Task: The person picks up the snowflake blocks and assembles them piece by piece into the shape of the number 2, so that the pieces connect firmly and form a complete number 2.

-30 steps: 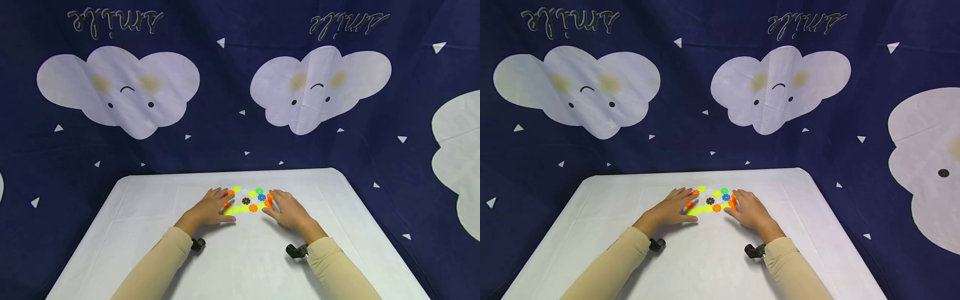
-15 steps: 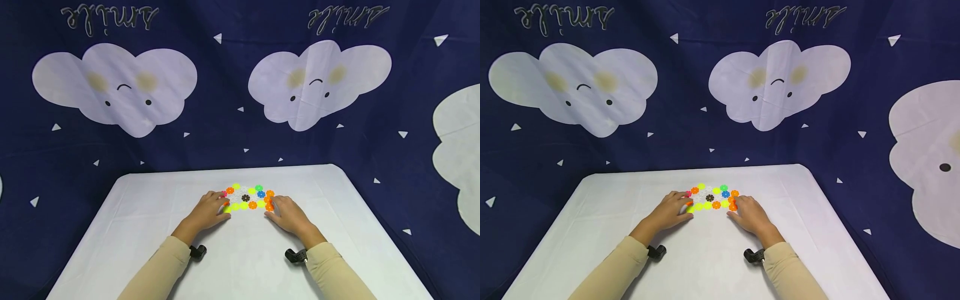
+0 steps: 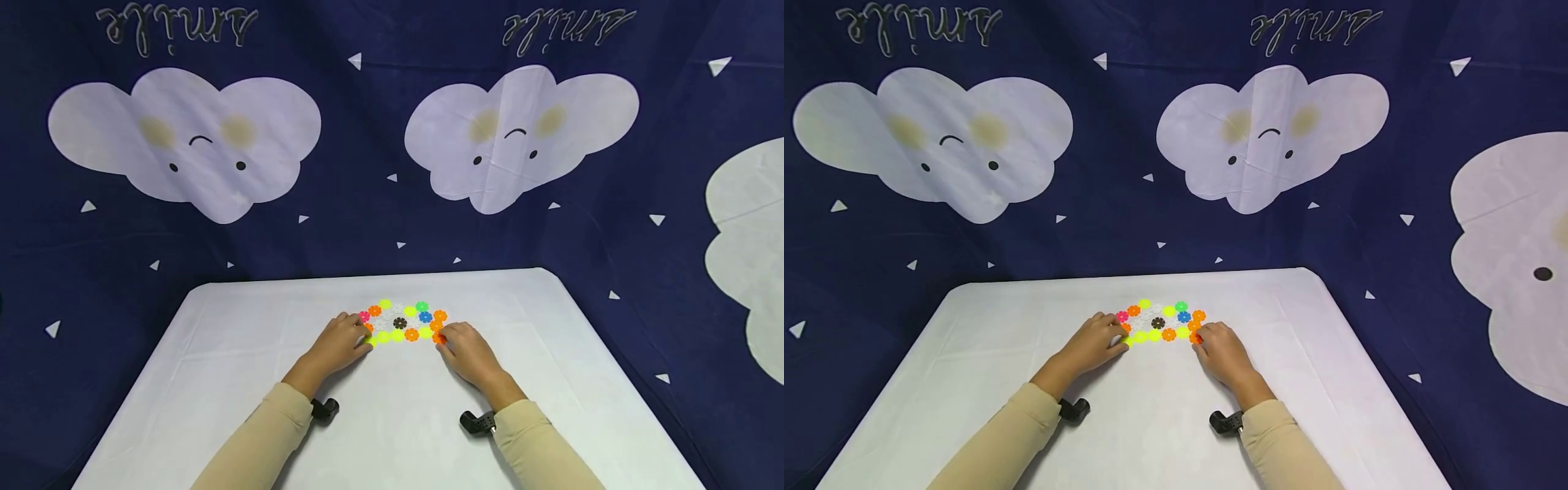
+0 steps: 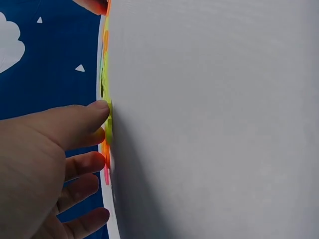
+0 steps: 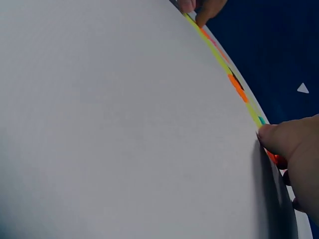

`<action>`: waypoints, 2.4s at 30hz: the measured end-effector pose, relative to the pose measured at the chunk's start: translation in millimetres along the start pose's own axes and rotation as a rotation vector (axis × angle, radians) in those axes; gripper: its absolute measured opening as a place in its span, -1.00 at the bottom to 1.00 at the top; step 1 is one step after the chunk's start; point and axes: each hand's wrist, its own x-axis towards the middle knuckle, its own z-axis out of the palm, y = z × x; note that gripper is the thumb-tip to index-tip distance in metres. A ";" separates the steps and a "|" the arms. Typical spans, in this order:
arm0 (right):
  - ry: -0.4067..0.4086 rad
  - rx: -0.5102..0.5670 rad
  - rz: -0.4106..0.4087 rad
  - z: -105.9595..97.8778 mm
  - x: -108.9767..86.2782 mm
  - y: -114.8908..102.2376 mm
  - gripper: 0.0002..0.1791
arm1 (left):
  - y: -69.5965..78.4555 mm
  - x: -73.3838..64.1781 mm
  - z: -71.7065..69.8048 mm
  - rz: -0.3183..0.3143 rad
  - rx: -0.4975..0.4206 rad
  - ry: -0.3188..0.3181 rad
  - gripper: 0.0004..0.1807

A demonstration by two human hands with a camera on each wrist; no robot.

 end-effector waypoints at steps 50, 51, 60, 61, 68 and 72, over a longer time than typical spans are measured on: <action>0.081 1.058 0.457 5.4 8.7 -52.2 -0.63 | 33.7 6.0 13.1 -0.086 -0.967 0.176 -0.81; 0.076 1.069 0.463 5.9 8.4 -53.3 -0.62 | 35.2 5.3 13.6 -0.092 -0.986 0.182 -0.81; 0.087 1.196 0.463 5.0 6.9 -63.2 -0.63 | 41.0 -1.1 17.6 -0.085 -1.023 0.273 -0.82; 0.089 1.207 0.464 8.3 6.3 -61.5 -0.63 | 41.0 -1.5 17.6 -0.085 -1.025 0.279 -0.82; 0.061 1.291 0.493 10.2 3.2 -63.8 -0.60 | 39.6 -3.6 16.8 -0.069 -0.989 0.289 -0.85; 0.024 1.342 0.507 11.0 1.5 -63.8 -0.56 | 38.5 -4.8 16.2 -0.031 -0.953 0.315 -0.86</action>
